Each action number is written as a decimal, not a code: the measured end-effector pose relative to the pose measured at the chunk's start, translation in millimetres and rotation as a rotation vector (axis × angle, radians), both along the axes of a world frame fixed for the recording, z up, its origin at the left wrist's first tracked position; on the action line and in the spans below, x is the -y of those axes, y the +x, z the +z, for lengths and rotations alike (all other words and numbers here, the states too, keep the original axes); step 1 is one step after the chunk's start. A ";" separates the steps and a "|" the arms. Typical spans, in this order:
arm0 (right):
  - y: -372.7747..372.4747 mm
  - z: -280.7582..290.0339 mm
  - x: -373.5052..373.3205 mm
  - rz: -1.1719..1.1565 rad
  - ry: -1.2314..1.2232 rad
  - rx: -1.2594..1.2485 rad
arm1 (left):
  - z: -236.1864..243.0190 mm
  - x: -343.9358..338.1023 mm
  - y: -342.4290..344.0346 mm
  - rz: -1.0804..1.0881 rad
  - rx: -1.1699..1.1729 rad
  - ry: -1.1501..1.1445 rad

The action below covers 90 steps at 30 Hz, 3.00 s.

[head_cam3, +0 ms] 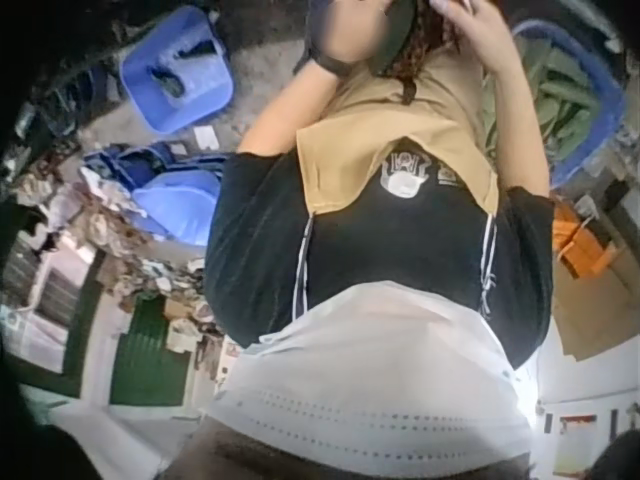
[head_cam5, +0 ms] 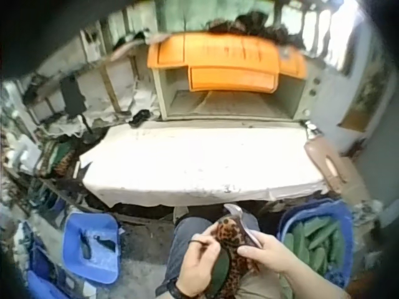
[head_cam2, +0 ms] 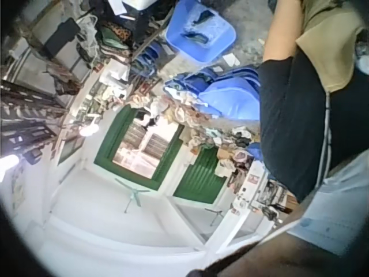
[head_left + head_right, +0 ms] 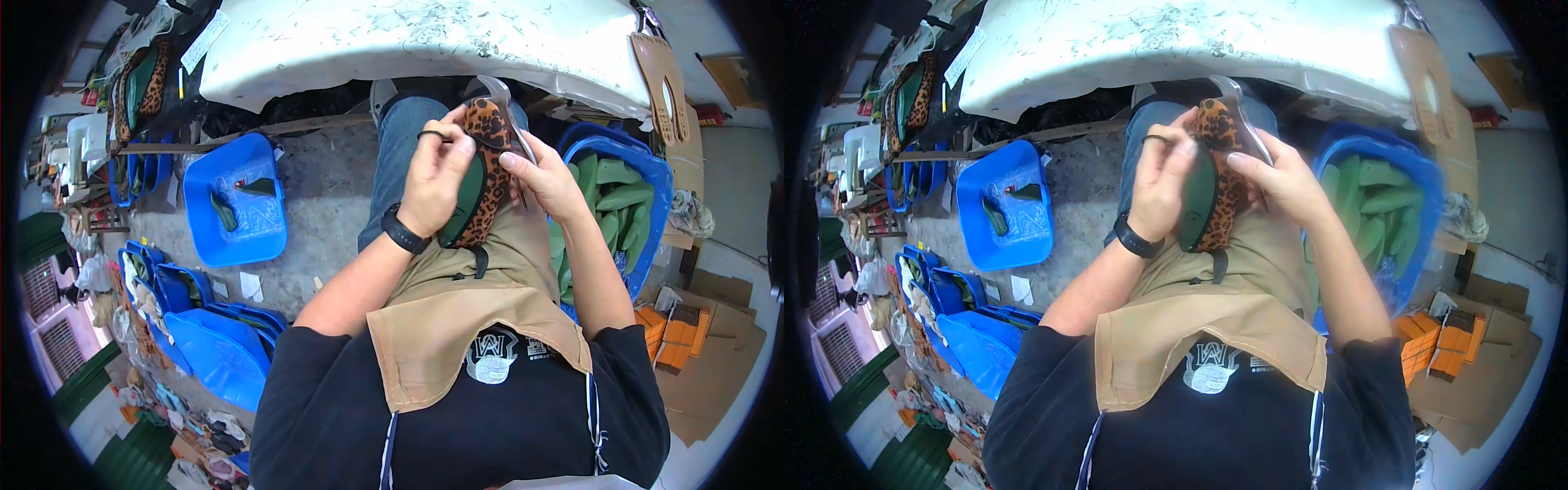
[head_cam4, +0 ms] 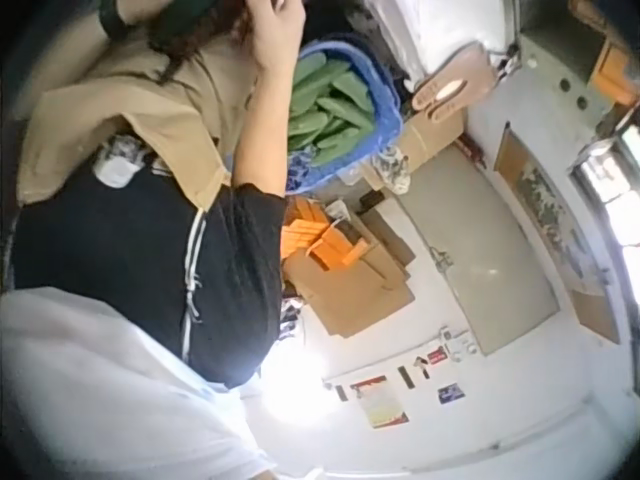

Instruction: Performing manual repair and assembly of shoe components at a workbench.

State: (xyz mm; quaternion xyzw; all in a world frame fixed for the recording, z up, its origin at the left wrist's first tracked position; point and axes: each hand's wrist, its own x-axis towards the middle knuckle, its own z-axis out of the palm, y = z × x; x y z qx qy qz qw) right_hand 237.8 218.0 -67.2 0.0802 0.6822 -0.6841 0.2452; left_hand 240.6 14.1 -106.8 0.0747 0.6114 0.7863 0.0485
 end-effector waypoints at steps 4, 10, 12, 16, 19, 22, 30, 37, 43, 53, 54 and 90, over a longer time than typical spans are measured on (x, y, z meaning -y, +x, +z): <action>2.4 -6.1 1.8 -0.054 -0.109 0.079 | -9.2 12.3 1.8 -0.005 0.186 0.315; 3.6 -18.0 13.2 0.069 0.016 0.004 | -0.3 12.9 15.2 0.009 -0.216 -0.436; 2.8 -5.6 18.5 0.079 0.058 0.010 | -2.1 15.6 14.1 -0.001 -0.242 -0.461; -8.9 -21.3 8.1 0.009 0.277 -0.386 | -6.1 20.5 11.0 -0.054 -0.157 -0.453; -36.3 -9.3 1.4 -0.061 0.587 -0.588 | -9.6 20.6 14.9 -0.088 -0.039 -0.431; -88.1 32.3 -19.0 -0.143 1.032 -0.896 | -3.5 13.3 20.0 -0.247 -0.114 -0.649; -34.2 -7.7 15.7 0.075 0.625 -0.272 | -0.4 11.3 59.9 -0.119 -0.143 -0.648; -34.4 -16.4 29.6 0.015 0.221 -0.237 | -10.1 32.0 28.7 0.132 0.161 -0.022; -27.8 -27.1 22.9 -0.040 0.009 -0.169 | -41.7 32.5 -32.6 -0.065 -0.022 0.043; -5.9 -17.3 19.0 -0.189 0.104 -0.401 | -5.0 23.9 -18.9 -0.119 0.158 -0.254; -2.2 -15.8 22.9 -0.188 0.101 -0.401 | -5.5 22.8 -18.1 -0.118 0.158 -0.256; -142.3 12.0 -49.3 0.254 1.563 -0.856 | 3.7 22.6 -52.6 -0.450 0.240 0.174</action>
